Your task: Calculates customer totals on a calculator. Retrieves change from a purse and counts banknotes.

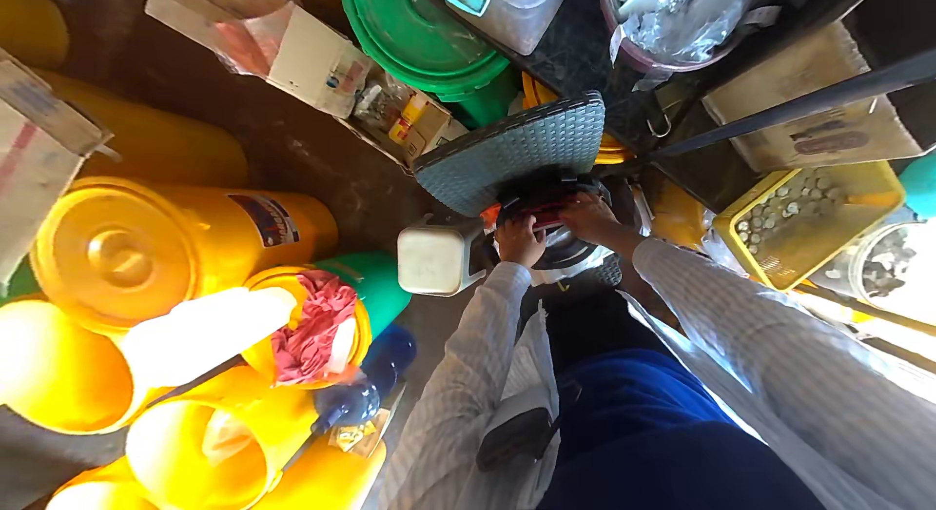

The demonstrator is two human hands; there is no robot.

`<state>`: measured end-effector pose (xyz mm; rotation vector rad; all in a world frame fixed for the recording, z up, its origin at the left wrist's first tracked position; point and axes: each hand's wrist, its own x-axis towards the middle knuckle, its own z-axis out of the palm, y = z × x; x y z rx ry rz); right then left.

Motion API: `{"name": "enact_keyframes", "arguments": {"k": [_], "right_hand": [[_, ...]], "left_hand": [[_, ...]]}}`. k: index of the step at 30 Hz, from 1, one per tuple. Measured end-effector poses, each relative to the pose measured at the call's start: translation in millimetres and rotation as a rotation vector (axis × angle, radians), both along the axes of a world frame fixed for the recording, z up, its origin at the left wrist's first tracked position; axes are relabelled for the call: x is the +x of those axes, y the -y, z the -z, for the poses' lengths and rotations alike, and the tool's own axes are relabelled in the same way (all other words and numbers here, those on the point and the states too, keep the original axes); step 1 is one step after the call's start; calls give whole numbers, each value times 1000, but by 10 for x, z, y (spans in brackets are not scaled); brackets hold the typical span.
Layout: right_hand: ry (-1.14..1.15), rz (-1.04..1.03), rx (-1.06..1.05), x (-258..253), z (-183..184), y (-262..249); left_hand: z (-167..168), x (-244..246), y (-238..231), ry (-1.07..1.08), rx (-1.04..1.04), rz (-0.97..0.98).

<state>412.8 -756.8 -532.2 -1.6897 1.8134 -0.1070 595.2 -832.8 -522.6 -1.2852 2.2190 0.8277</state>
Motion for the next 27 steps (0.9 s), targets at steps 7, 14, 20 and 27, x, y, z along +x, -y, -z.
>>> {"name": "enact_keyframes", "arguments": {"k": [7,14,20,27], "right_hand": [[-54,212,215,150,-325,254],[-25,147,66,84,-101,149],[-188,85,276,270,-140,290],[-158,199,434,337,-129,394]], "left_hand": [[33,-130,-38,-3,-266,-88],[13,-163,-72,-10,-251,-147],[57,-165,-115,7,-290,-148],[23,-135,-110,35,-265,-156]]}}
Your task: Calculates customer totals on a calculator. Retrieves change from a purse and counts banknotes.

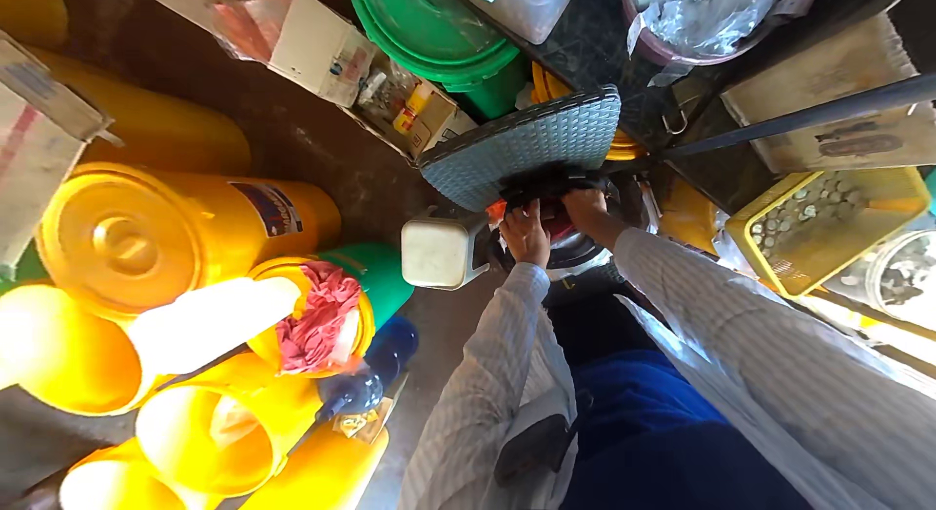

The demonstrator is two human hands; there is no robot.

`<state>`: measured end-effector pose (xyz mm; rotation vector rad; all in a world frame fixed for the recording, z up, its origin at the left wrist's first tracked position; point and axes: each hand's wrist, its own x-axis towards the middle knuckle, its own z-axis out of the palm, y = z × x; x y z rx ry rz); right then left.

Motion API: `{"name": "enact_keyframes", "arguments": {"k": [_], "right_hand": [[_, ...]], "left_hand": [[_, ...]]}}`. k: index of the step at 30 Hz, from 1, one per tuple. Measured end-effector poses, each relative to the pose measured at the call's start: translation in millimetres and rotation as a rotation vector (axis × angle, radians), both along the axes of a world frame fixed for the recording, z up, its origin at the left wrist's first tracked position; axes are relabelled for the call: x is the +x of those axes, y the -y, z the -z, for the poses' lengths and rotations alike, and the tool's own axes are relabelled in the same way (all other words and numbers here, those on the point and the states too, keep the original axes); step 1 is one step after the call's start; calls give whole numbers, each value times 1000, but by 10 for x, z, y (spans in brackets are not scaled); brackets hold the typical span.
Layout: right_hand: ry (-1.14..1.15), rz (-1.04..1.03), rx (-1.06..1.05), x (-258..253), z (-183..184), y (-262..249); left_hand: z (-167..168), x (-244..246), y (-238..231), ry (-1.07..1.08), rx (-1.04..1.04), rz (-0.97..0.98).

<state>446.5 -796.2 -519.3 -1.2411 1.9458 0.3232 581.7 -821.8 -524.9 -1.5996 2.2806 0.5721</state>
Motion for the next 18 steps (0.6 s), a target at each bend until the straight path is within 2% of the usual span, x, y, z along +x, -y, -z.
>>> {"name": "enact_keyframes", "arguments": {"k": [3,8,11,13,15,17,18], "right_hand": [[97,33,-109,-118,-228,-107],[212,79,-446,-301,-76,-357],[403,344,-420,-320,-246,-337],[595,571,-394,-354,-394,-360],[738,676,-458,-389,-376,-415],[799,683,-448,-381,-726,-466],[796,647,-444,-364,-948,-494]], "left_hand": [[-21,10,37,-3,7,2],[-10,0,79,8,30,26],[-77,-15,85,-34,92,7],[-213,7,81,-238,164,-69],[-417,61,65,-628,342,-219],[-686,133,-17,-1073,705,-423],[-872,155,-78,-1221,869,-510]]}}
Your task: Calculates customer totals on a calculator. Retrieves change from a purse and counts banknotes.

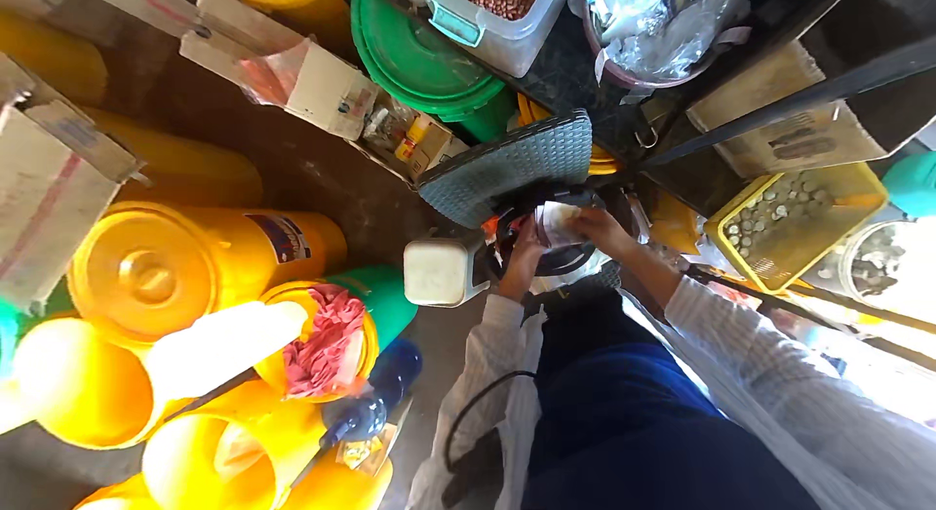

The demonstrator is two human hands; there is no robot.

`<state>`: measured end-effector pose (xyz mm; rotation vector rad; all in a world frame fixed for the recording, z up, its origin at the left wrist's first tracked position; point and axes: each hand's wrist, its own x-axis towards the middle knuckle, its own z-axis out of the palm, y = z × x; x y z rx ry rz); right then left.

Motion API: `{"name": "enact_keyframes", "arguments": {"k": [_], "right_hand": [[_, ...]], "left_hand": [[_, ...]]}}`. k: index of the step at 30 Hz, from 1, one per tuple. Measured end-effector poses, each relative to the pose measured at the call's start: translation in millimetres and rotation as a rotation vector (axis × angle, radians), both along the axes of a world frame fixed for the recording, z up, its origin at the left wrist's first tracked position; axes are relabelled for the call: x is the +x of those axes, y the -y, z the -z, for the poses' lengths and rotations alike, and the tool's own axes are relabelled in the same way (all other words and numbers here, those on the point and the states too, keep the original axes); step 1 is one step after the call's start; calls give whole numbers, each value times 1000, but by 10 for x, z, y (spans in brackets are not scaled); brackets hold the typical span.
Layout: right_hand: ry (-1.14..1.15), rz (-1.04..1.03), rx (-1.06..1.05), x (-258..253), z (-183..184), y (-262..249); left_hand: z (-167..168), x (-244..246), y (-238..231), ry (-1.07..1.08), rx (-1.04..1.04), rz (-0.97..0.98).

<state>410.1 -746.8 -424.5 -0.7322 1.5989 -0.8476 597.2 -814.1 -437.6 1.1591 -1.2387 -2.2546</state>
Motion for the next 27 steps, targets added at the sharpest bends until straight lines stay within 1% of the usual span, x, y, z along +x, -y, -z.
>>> {"name": "enact_keyframes", "arguments": {"k": [1,2,3,4,5,6,8,10,12,14,16,18,19,20,22,24,25,27], "right_hand": [[-33,-38,-40,21,-179,-34],[-80,-73,-115,46,-316,-75],[-134,-91,-209,81,-437,-117],[-185,-94,-295,117,-533,-159],[-232,-76,-354,154,-620,-205],[-267,-33,-393,198,-703,-255],[-308,82,-405,278,-833,-360],[-292,184,-404,333,-921,-461],[-241,299,-459,372,-985,-553],[-127,412,-543,386,-1037,-623],[50,507,-610,376,-1058,-694],[180,490,-633,344,-1041,-797],[188,456,-618,334,-1048,-843],[153,419,-589,335,-1074,-875],[-27,359,-475,360,-1158,-879],[-169,351,-369,392,-1165,-855],[-189,360,-367,401,-1141,-860],[-178,374,-490,410,-1051,-902]], "left_hand": [[-210,3,-69,-110,135,-62],[-435,-18,-131,-151,246,-119],[-661,-53,-196,-140,294,-153],[-836,-93,-265,-111,292,-193],[-928,-136,-336,-82,254,-257],[-985,-170,-402,-70,193,-310],[-1097,-205,-512,-84,65,-351],[-1176,-259,-614,-103,-9,-411],[-1235,-291,-694,-133,15,-459],[-1290,-313,-757,-171,86,-499],[-1327,-332,-774,-213,86,-542],[-1310,-342,-761,-223,-21,-554],[-1297,-336,-763,-222,-65,-546],[-1284,-318,-777,-227,-86,-533],[-1276,-313,-821,-221,-80,-524],[-1278,-329,-879,-212,-50,-520],[-1282,-335,-898,-207,-27,-516],[-1282,-329,-899,-194,13,-517]]}}
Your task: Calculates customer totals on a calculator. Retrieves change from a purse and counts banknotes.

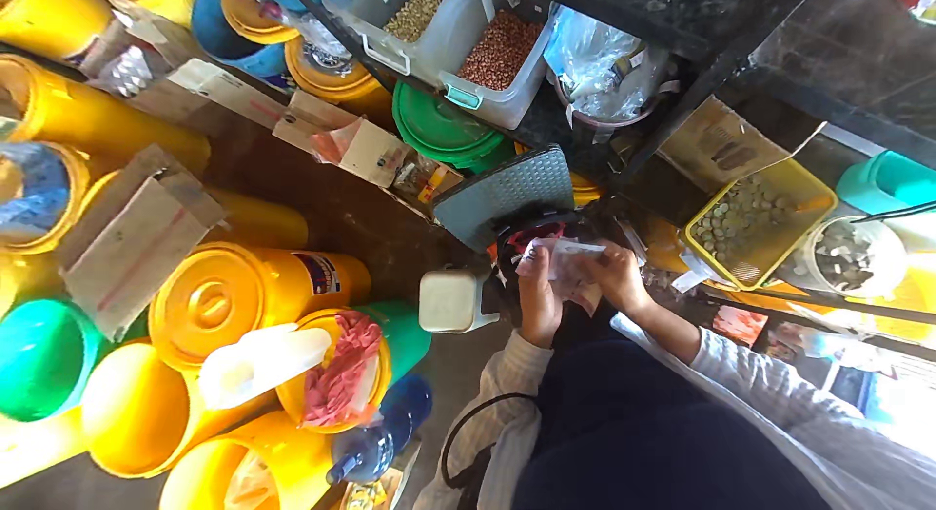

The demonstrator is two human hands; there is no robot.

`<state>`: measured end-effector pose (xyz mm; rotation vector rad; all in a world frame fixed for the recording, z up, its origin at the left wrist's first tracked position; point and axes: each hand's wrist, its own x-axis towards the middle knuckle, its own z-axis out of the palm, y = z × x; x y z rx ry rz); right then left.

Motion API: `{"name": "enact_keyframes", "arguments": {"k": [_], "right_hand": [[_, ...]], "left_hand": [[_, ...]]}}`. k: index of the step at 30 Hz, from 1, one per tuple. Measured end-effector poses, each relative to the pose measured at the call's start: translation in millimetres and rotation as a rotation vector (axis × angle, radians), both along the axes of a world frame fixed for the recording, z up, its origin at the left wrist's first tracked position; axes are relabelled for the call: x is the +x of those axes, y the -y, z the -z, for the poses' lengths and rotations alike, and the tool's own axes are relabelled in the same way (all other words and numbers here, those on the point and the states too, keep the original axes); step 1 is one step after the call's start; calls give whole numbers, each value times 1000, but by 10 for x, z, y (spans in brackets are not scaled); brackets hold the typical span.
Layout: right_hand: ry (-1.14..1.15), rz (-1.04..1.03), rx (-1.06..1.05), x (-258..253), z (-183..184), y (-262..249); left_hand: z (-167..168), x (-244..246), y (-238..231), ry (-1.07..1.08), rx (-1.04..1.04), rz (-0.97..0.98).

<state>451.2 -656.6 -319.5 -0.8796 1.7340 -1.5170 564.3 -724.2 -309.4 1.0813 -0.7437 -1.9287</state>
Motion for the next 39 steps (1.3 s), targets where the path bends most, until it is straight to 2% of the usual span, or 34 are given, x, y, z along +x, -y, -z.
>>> {"name": "enact_keyframes", "arguments": {"k": [2,5,8,10,12,14,17,20,22,24,26,28,30,35,39], "right_hand": [[63,-68,-147,-21,86,-65],[238,-268,-177,-81,109,-156],[374,-463,-32,-26,101,-210],[391,-503,133,103,110,-150],[288,-555,336,202,160,-30],[180,-604,429,293,248,88],[154,-764,407,395,318,223],[133,-962,355,409,407,346],[73,-887,395,335,522,509],[-10,-696,552,211,760,820],[-158,-613,700,122,1190,1196],[-324,-717,847,140,1605,1522],[-432,-837,961,239,1872,1710],[-543,-1005,1031,381,2023,1858],[-610,-1062,1018,317,2004,1828]], "left_hand": [[40,50,17,-20,-7,-18],[109,187,46,-14,-70,-57],[186,364,9,29,-51,-53],[278,472,-30,-113,19,-3],[352,539,-78,-205,125,14],[440,642,-142,-131,141,22],[444,741,-173,104,142,-60],[451,890,-87,122,159,-230],[425,1020,-14,38,116,-310],[369,1116,21,33,67,-337],[331,1143,-1,140,18,-318],[305,1113,-81,250,-31,-256],[316,1081,-189,272,-66,-181],[351,1099,-332,238,-79,-72],[387,1088,-269,279,-88,-103]]}}
